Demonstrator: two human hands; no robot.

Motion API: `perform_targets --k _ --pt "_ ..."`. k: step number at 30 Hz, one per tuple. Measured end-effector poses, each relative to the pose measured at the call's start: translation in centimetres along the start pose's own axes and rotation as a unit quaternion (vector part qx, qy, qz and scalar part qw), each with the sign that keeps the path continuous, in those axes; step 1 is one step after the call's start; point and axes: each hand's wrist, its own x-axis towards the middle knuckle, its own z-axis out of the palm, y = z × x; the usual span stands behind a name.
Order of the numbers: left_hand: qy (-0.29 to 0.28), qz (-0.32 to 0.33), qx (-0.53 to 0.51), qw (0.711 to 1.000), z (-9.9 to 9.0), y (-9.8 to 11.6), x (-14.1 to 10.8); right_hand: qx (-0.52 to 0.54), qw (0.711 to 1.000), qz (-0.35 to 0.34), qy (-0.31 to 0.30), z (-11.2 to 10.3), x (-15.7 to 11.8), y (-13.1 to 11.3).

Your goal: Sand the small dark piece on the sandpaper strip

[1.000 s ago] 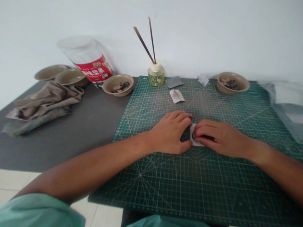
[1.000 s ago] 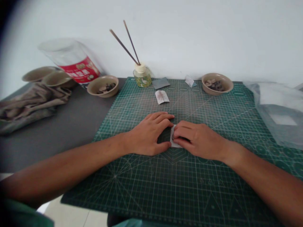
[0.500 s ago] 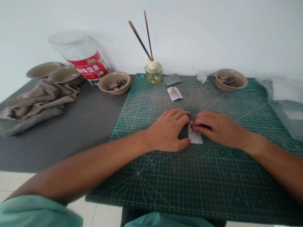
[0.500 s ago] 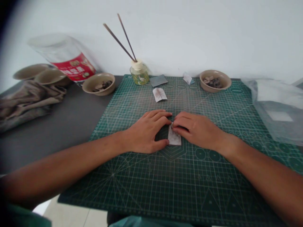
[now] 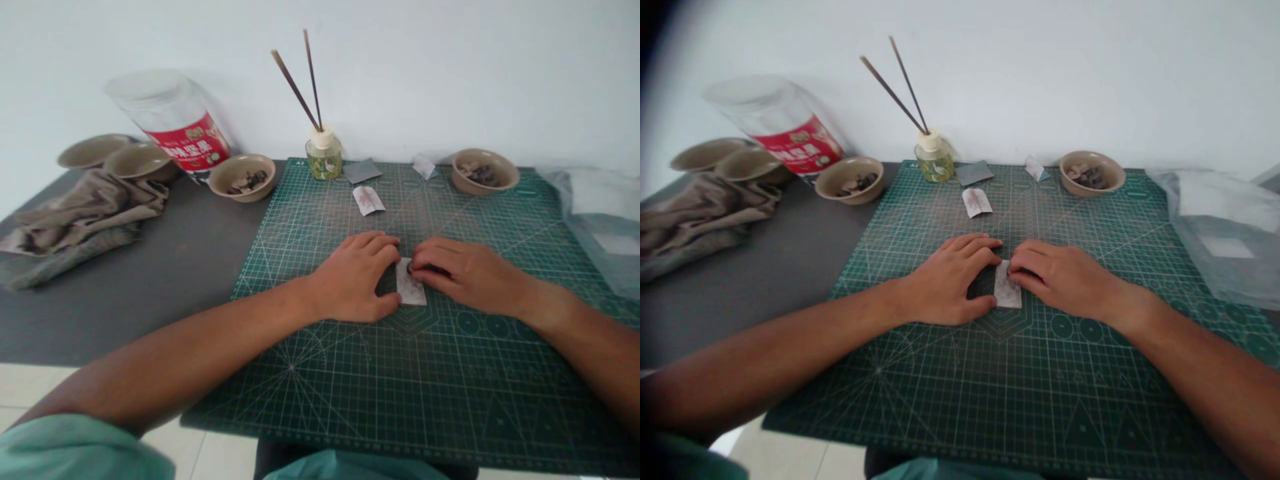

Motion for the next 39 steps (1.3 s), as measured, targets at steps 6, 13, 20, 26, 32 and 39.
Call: perform_targets --k 6,13,20,26,32,39 --pt "0.001 0.003 -0.002 1.0 0.0 0.0 0.0 -0.041 0.997 -0.055 0.019 0.4 0.0 -0.1" --pt "-0.005 0.0 -0.005 1.0 -0.2 0.2 0.0 -0.025 0.998 -0.065 -0.004 0.0 -0.4 -0.2" --pt "-0.004 0.004 0.004 1.0 -0.1 0.1 -0.1 -0.045 0.996 -0.074 0.004 0.1 -0.1 0.1" --pt "-0.003 0.008 0.009 1.0 -0.1 0.2 -0.1 0.004 0.999 -0.041 -0.032 -0.2 -0.6 -0.5" --pt "-0.001 0.007 0.004 1.0 0.0 0.1 -0.1 -0.032 0.999 -0.013 0.02 0.1 0.2 0.3" --pt "-0.009 0.002 -0.003 1.0 -0.1 0.2 0.0 0.064 0.997 -0.032 -0.028 0.0 -0.1 -0.1"
